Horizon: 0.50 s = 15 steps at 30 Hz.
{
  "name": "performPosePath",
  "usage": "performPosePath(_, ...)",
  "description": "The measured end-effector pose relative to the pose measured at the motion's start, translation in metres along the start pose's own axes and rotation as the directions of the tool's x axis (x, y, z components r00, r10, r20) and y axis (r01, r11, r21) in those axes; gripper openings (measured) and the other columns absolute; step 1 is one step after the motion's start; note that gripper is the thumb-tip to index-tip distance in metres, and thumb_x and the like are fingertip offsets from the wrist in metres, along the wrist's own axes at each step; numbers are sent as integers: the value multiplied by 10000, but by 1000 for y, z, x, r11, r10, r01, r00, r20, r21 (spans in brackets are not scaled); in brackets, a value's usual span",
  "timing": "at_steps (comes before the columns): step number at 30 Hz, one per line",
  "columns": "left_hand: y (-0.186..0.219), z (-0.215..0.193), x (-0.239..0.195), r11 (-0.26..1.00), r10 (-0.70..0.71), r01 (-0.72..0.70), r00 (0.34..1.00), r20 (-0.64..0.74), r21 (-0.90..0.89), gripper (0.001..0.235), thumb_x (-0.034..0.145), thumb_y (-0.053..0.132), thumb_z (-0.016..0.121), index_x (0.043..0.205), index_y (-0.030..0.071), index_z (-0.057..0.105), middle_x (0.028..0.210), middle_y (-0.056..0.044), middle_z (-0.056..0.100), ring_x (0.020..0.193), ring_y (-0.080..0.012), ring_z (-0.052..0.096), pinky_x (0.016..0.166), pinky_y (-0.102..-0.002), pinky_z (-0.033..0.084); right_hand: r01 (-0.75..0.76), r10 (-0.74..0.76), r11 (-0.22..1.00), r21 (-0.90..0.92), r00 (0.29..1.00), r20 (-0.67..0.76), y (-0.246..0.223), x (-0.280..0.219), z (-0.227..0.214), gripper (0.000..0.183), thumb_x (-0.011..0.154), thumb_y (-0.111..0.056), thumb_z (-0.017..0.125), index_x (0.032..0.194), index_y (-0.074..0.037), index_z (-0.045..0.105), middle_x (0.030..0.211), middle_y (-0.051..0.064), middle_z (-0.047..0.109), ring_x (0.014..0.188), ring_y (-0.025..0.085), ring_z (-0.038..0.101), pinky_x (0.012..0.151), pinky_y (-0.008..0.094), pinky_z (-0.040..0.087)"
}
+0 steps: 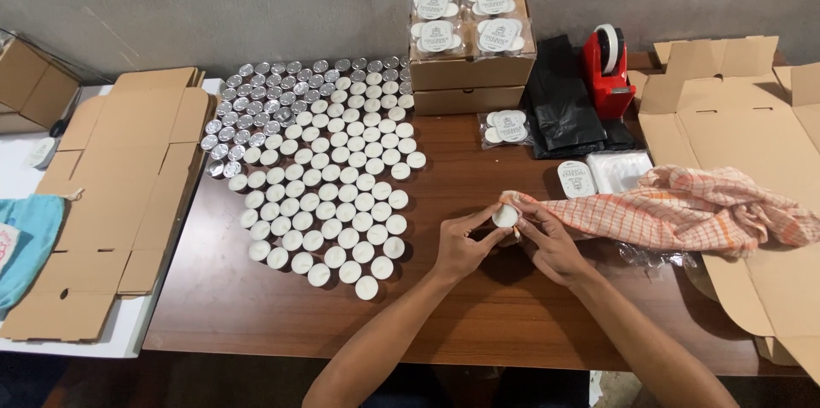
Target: Cleaning individual tea light candles with a cloth and placing them into small plastic bags for packaging.
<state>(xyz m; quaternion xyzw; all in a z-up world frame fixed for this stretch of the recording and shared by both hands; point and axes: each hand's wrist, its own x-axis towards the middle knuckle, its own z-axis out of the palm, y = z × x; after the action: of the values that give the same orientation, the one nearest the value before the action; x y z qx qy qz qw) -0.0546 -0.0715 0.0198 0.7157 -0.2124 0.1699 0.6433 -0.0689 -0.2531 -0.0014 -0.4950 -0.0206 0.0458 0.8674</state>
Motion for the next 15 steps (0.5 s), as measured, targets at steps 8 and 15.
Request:
performPosePath(8, 4, 0, 1, 998, -7, 9, 999, 47, -57, 408, 807, 135, 869, 1191, 58, 755, 1026, -202, 760, 1042, -347, 691, 794, -393, 613, -8, 2, 995, 103, 999, 51, 8, 4, -14, 222, 997, 31, 527, 1206, 14, 598, 1239, 119, 641, 892, 203, 638, 720, 310, 533)
performPosePath(15, -7, 1, -3, 999, -14, 14, 1000, 19, -41, 414, 797, 139, 880, 1182, 52, 755, 1029, -196, 762, 1034, -348, 698, 805, -390, 610, -19, 18, 1000, -15, 998, -55, -11, -3, 16, 278, 998, 17, 553, 1263, 24, 636, 1257, 62, 651, 929, 110, 640, 749, 205, 559)
